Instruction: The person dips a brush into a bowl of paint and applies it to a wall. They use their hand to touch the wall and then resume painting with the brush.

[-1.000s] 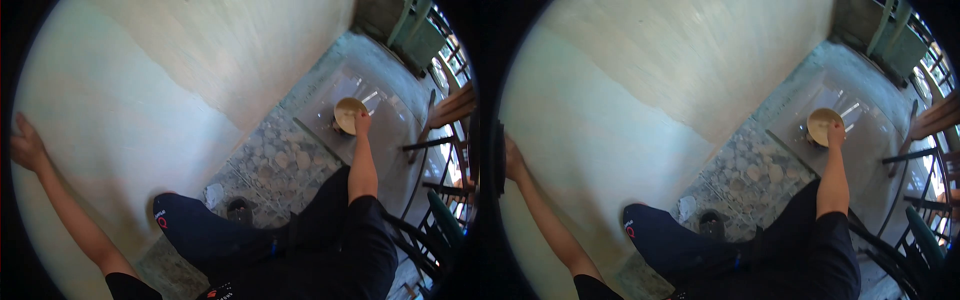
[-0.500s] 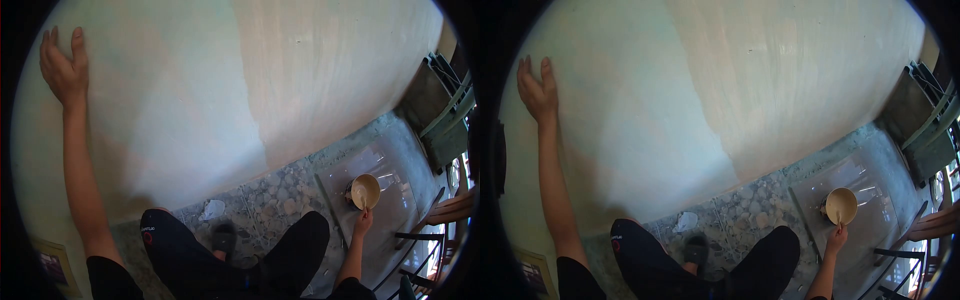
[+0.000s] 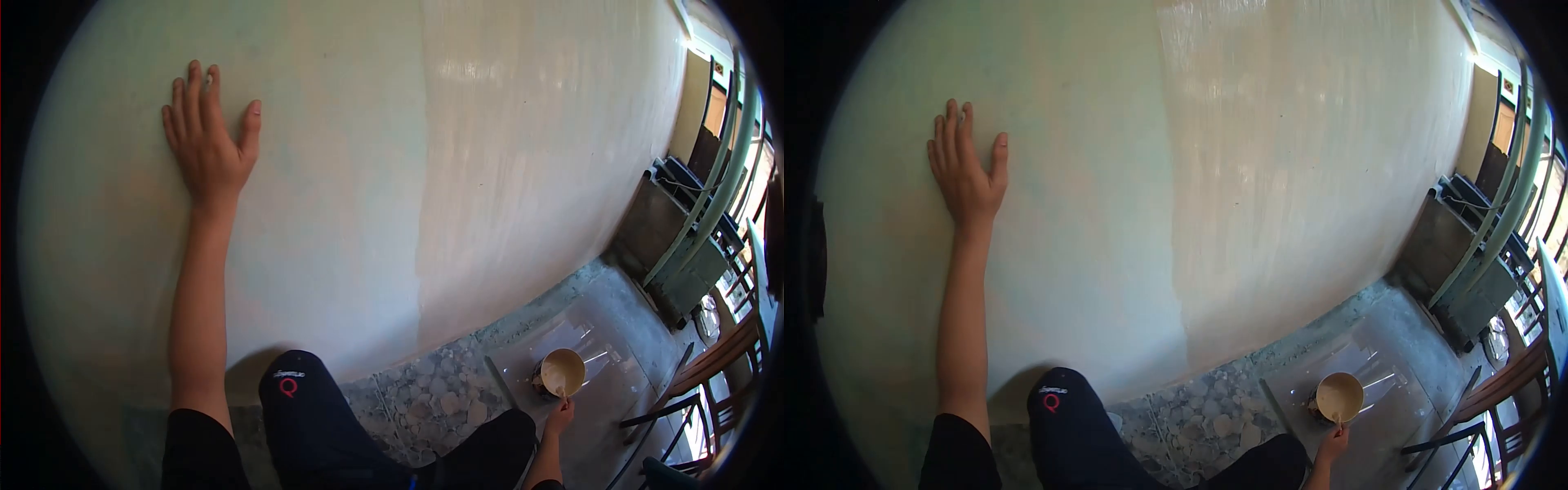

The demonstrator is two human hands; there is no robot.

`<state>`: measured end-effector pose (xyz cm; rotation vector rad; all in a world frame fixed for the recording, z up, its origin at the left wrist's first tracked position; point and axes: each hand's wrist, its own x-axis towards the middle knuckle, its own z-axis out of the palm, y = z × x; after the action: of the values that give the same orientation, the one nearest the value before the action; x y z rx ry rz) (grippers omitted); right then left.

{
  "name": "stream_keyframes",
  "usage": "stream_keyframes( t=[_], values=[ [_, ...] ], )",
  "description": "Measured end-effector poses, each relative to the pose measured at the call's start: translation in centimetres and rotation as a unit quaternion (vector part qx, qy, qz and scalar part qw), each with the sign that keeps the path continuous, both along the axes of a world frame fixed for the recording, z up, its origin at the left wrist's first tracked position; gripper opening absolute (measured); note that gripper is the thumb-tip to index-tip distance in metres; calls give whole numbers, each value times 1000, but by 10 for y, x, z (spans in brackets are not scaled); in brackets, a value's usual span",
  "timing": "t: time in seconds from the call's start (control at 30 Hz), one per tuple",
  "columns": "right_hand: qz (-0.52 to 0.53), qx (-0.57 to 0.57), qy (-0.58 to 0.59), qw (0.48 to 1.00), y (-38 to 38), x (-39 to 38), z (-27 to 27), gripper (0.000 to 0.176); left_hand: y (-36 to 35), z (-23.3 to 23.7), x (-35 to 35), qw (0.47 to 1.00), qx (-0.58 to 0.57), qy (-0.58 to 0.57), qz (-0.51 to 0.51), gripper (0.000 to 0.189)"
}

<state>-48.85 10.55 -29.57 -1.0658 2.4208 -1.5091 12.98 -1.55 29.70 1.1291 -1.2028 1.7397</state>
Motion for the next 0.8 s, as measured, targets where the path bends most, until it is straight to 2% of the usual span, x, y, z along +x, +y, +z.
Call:
stream_keyframes(
  t=[0.07,0.2,0.3,0.37,0.4,0.43,0.5,0.6,0.67,0.7,0.8],
  values=[
    [-32,11,-36,999,-4,-2,1,25,0,-3,0,1000,11,16,3,55],
    [-65,33,52,996,-12,-12,11,26,0,-4,2,999,9,19,-44,52],
    [-64,9,-3,998,-20,-25,7,27,2,-11,8,994,20,18,-103,48],
    [-74,-95,-175,977,-21,-30,5,25,3,-17,9,984,38,11,-172,43],
    [-94,-98,-294,946,-17,-28,11,23,3,-16,12,983,43,9,-178,43],
    [-117,-97,-407,901,-14,-8,45,21,4,-16,14,978,38,-8,-203,41],
    [-135,-176,-504,835,-12,-11,41,21,6,-19,17,970,50,-20,-238,39],
    [-170,-156,-473,850,-20,-19,32,22,11,-15,17,955,44,-38,-292,38],
    [-201,-131,-458,856,-17,-19,34,22,14,-17,20,965,15,-7,-260,36],
    [-200,-125,-460,856,-19,-16,40,23,15,-16,23,977,-19,-20,-210,37],
    [-188,-107,-456,864,-27,-14,44,25,19,-21,21,974,-23,42,-223,46]
  ],
)
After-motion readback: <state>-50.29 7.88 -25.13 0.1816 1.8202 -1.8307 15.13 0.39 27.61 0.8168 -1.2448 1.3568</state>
